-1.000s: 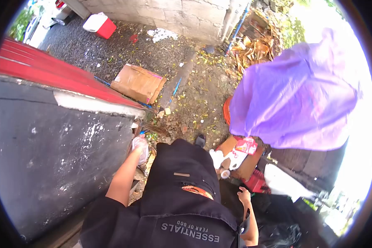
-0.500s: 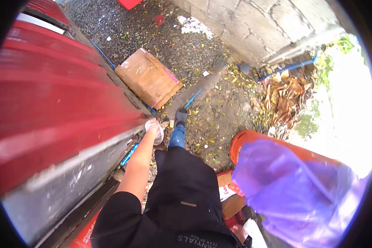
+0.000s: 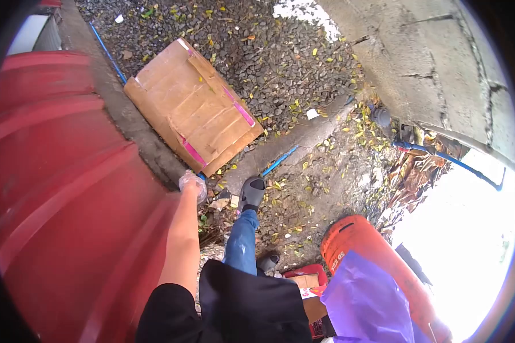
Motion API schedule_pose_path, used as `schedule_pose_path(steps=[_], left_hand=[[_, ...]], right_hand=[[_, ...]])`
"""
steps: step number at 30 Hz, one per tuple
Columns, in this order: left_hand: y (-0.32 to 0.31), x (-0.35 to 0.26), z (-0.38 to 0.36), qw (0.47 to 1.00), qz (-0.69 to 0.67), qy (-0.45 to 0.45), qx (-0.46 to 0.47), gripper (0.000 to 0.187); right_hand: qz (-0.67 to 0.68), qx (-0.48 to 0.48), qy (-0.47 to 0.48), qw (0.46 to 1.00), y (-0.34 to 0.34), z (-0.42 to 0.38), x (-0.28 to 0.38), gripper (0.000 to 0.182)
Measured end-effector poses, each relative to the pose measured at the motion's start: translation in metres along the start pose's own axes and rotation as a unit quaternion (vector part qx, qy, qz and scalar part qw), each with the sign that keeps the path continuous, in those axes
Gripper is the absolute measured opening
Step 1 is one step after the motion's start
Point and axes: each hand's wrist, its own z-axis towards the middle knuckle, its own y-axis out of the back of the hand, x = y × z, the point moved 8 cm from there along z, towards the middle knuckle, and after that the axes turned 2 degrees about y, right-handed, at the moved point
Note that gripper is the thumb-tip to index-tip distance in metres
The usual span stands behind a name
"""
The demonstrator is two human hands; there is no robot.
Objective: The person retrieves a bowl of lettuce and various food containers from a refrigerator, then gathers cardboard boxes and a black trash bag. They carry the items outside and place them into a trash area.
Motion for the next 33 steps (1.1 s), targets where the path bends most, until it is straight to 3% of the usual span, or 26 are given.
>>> schedule_pose_path(steps=[1, 2, 4, 5, 6, 7, 9, 11, 13, 15, 17, 19, 20, 24, 26, 27, 28, 29, 33], left_hand=[[0.001, 0.007, 0.018, 0.996, -0.076, 0.041, -0.030, 0.032], [0.001, 0.021, 0.080, 0.999, 0.024, 0.023, 0.028, 0.036], [-0.010, -0.003, 0.065, 0.987, 0.154, -0.037, 0.004, 0.047], [-0.019, -0.022, 0.044, 0.903, 0.419, -0.090, -0.010, 0.054], [-0.029, -0.043, 0.009, 0.757, 0.639, -0.131, -0.025, 0.061], [-0.035, -0.053, -0.016, 0.683, 0.718, -0.131, -0.033, 0.069], [-0.040, -0.065, -0.043, 0.651, 0.749, -0.116, -0.049, 0.085], [-0.043, -0.055, -0.017, 0.754, 0.646, -0.108, -0.044, 0.078], [-0.042, -0.034, 0.027, 0.915, 0.393, -0.088, -0.036, 0.067], [-0.034, -0.024, 0.055, 0.991, 0.110, -0.063, -0.030, 0.064], [-0.035, -0.026, 0.060, 0.998, -0.037, -0.050, -0.027, 0.065], [-0.040, -0.032, 0.022, 0.978, 0.186, 0.027, -0.092, 0.066], [-0.039, -0.031, 0.022, 0.986, 0.101, -0.024, -0.130, 0.066], [-0.041, -0.028, 0.015, 0.987, 0.116, -0.019, -0.111, 0.064], [-0.036, -0.049, -0.030, 0.964, 0.229, -0.023, -0.132, 0.061], [-0.032, -0.043, -0.018, 0.965, 0.228, -0.022, -0.131, 0.061], [-0.042, -0.035, 0.007, 0.995, 0.090, -0.048, -0.013, 0.056], [-0.053, -0.034, 0.022, 0.990, -0.052, -0.072, 0.107, 0.052], [-0.069, -0.044, 0.009, 0.981, -0.075, -0.033, 0.174, 0.049]], right_hand=[[-0.005, 0.002, -0.004, 1.000, 0.006, 0.005, 0.008, 0.015], [-0.012, 0.002, -0.007, 1.000, 0.012, 0.012, 0.016, 0.016], [-0.022, 0.004, -0.012, 1.000, 0.020, 0.025, 0.028, 0.016], [-0.026, 0.005, -0.015, 1.000, 0.024, 0.028, 0.031, 0.016], [-0.030, 0.009, -0.016, 0.999, 0.026, 0.031, 0.034, 0.016], [-0.034, 0.011, -0.019, 0.999, 0.027, 0.034, 0.036, 0.016], [-0.038, 0.015, -0.023, 0.999, 0.030, 0.037, 0.037, 0.017], [-0.039, 0.017, -0.025, 0.999, 0.031, 0.040, 0.036, 0.017], [-0.042, 0.017, -0.025, 0.999, 0.032, 0.043, 0.034, 0.018], [-0.043, 0.021, -0.024, 0.999, 0.032, 0.047, 0.034, 0.018], [-0.045, 0.022, -0.023, 0.998, 0.032, 0.051, 0.033, 0.019], [-0.049, 0.023, -0.024, 0.998, 0.035, 0.052, 0.031, 0.020], [-0.050, 0.024, -0.022, 0.998, 0.035, 0.053, 0.032, 0.020], [-0.053, 0.025, -0.024, 0.998, 0.037, 0.053, 0.033, 0.021], [-0.055, 0.026, -0.025, 0.998, 0.039, 0.054, 0.033, 0.022], [-0.056, 0.025, -0.024, 0.998, 0.040, 0.055, 0.034, 0.023], [-0.058, 0.026, -0.022, 0.998, 0.040, 0.055, 0.033, 0.023], [-0.058, 0.024, -0.022, 0.998, 0.041, 0.054, 0.033, 0.023], [-0.046, 0.019, -0.013, 0.999, 0.039, 0.047, 0.027, 0.025]])
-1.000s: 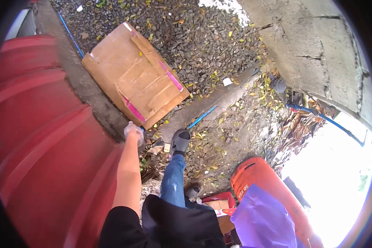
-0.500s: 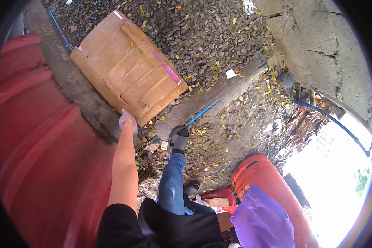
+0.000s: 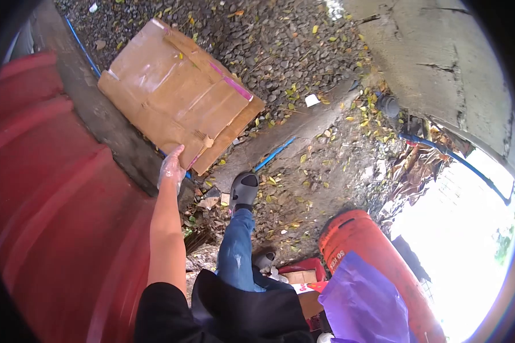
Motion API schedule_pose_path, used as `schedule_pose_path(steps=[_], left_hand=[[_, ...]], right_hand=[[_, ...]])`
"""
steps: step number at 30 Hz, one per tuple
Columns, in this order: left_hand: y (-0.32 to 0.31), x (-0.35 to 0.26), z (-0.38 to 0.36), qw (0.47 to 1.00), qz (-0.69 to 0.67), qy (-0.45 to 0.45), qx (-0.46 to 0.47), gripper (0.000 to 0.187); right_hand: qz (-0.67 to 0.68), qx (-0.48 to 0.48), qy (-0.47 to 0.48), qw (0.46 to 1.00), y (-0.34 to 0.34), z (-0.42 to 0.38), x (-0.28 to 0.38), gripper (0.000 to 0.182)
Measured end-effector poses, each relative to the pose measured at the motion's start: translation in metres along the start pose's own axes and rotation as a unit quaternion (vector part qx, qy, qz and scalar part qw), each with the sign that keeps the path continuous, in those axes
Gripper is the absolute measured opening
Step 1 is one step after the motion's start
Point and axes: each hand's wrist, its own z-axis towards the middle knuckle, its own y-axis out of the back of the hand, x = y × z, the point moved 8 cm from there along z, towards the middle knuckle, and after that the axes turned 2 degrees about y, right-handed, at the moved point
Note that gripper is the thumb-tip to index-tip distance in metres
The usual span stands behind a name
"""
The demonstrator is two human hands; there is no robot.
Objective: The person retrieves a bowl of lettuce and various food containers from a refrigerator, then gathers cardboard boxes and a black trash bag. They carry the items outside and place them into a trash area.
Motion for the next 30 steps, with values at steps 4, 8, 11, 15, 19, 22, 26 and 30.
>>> schedule_pose_path(steps=[4, 8, 11, 15, 19, 22, 26, 30], left_hand=[[-0.041, -0.045, -0.066, 0.993, 0.086, -0.082, 0.002, 0.051], [-0.100, -0.113, -0.217, 0.935, 0.304, -0.133, -0.129, 0.046], [-0.129, -0.129, -0.289, 0.955, 0.208, -0.175, -0.115, 0.038], [-0.135, -0.120, -0.341, 0.936, 0.304, -0.149, -0.095, 0.029], [-0.142, -0.074, -0.377, 0.872, 0.443, -0.208, 0.006, 0.030], [-0.141, -0.034, -0.440, 0.813, 0.507, -0.286, 0.014, 0.030], [-0.128, 0.036, -0.517, 0.828, 0.450, -0.323, 0.083, 0.024], [-0.087, 0.098, -0.641, 0.725, 0.569, -0.376, 0.097, 0.013]], right_hand=[[0.031, -0.015, 0.011, 0.999, -0.011, -0.018, -0.016, 0.027], [0.067, -0.030, 0.024, 0.997, -0.031, -0.048, -0.042, 0.028], [0.092, -0.041, 0.029, 0.995, -0.056, -0.078, -0.072, 0.030], [0.123, -0.045, 0.028, 0.991, -0.119, -0.125, -0.122, 0.031], [0.140, -0.037, 0.008, 0.989, -0.230, -0.178, -0.183, 0.033], [0.133, -0.005, -0.021, 0.991, -0.332, -0.225, -0.220, 0.035], [0.109, 0.060, -0.060, 0.990, -0.478, -0.291, -0.246, 0.037], [0.119, 0.152, -0.096, 0.976, -0.610, -0.365, -0.226, 0.038]])
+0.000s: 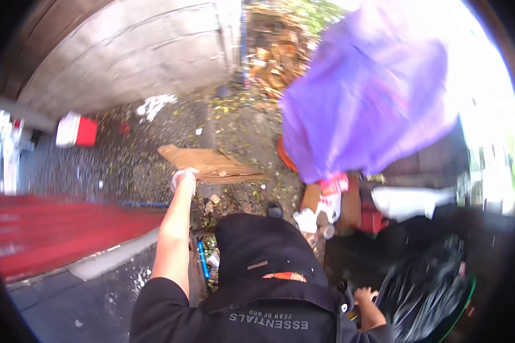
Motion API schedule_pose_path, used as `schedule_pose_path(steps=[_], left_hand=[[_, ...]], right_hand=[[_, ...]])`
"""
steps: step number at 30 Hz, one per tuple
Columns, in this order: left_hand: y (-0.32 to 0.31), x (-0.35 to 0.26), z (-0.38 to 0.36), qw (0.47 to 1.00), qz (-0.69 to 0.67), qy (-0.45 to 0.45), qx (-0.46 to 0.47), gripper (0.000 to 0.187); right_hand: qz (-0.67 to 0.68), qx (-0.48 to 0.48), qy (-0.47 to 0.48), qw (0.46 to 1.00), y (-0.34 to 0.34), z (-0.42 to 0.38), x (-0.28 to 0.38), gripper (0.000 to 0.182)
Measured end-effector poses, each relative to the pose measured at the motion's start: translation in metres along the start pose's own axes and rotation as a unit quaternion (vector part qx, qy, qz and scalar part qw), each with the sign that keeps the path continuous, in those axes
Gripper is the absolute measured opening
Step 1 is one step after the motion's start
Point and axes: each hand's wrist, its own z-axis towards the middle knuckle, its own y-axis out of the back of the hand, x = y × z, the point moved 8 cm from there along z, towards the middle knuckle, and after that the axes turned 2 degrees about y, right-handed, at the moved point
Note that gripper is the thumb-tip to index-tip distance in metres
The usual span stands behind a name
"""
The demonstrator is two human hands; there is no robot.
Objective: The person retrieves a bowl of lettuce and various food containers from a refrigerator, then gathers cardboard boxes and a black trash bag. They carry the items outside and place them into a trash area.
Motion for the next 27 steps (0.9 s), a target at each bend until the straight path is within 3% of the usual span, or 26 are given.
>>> schedule_pose_path(steps=[1, 2, 3, 4, 5, 6, 7, 10, 12, 15, 16, 18, 20, 22, 24, 25, 27], left_hand=[[0.003, -0.019, -0.036, 0.990, 0.123, -0.060, -0.024, 0.019], [-0.012, -0.010, -0.048, 0.989, 0.117, -0.074, 0.054, 0.031], [-0.016, -0.007, -0.060, 0.980, 0.156, -0.116, 0.047, 0.024], [-0.054, 0.033, -0.018, 0.977, 0.090, -0.138, 0.139, 0.017], [-0.051, 0.023, -0.066, 0.978, 0.038, -0.127, 0.163, 0.014], [-0.081, 0.052, -0.051, 0.959, -0.107, -0.082, 0.249, 0.016], [-0.103, 0.066, -0.050, 0.946, -0.072, -0.095, 0.301, 0.016], [-0.143, 0.095, -0.065, 0.952, 0.017, -0.034, 0.304, 0.017], [-0.138, 0.103, -0.134, 0.941, 0.092, -0.015, 0.325, 0.016], [-0.130, 0.123, -0.226, 0.893, 0.188, -0.009, 0.409, 0.015], [-0.123, 0.130, -0.259, 0.880, 0.221, -0.009, 0.420, 0.015], [-0.088, 0.133, -0.345, 0.903, 0.269, -0.006, 0.334, 0.020], [-0.091, 0.174, -0.366, 0.900, 0.340, -0.007, 0.273, 0.034], [-0.088, 0.201, -0.416, 0.868, 0.380, -0.033, 0.318, 0.039], [-0.088, 0.232, -0.456, 0.841, 0.399, -0.068, 0.360, 0.041], [-0.084, 0.248, -0.480, 0.839, 0.393, -0.057, 0.372, 0.023], [-0.069, 0.272, -0.541, 0.830, 0.390, -0.057, 0.395, 0.026]], right_hand=[[0.051, 0.082, -0.024, 0.995, -0.048, 0.009, 0.000, 0.054], [0.100, 0.065, -0.007, 0.993, -0.055, -0.015, 0.007, 0.054], [0.150, -0.007, -0.015, 0.989, -0.126, 0.017, 0.009, 0.054], [0.135, 0.005, -0.020, 0.991, -0.117, -0.032, 0.022, 0.052], [0.182, -0.007, -0.048, 0.982, -0.143, -0.046, 0.028, 0.050], [0.205, 0.013, -0.090, 0.975, -0.156, -0.069, 0.030, 0.045], [0.229, 0.014, -0.115, 0.966, -0.165, -0.097, 0.034, 0.041], [0.265, 0.048, -0.147, 0.952, -0.218, -0.139, 0.031, 0.037], [0.296, 0.033, -0.181, 0.937, -0.286, -0.142, 0.036, 0.042], [0.385, 0.075, -0.159, 0.906, -0.282, -0.221, 0.039, 0.058], [0.417, 0.021, -0.205, 0.885, -0.315, -0.219, 0.047, 0.063], [0.428, 0.037, -0.223, 0.875, -0.357, -0.223, 0.060, 0.061], [0.443, 0.075, -0.226, 0.864, -0.390, -0.229, 0.072, 0.056], [0.466, 0.097, -0.223, 0.851, -0.419, -0.240, 0.081, 0.055], [0.518, 0.096, -0.256, 0.811, -0.452, -0.263, 0.092, 0.041], [0.516, 0.117, -0.265, 0.806, -0.470, -0.276, 0.099, 0.042], [0.529, 0.120, -0.295, 0.786, -0.519, -0.293, 0.115, 0.042]])
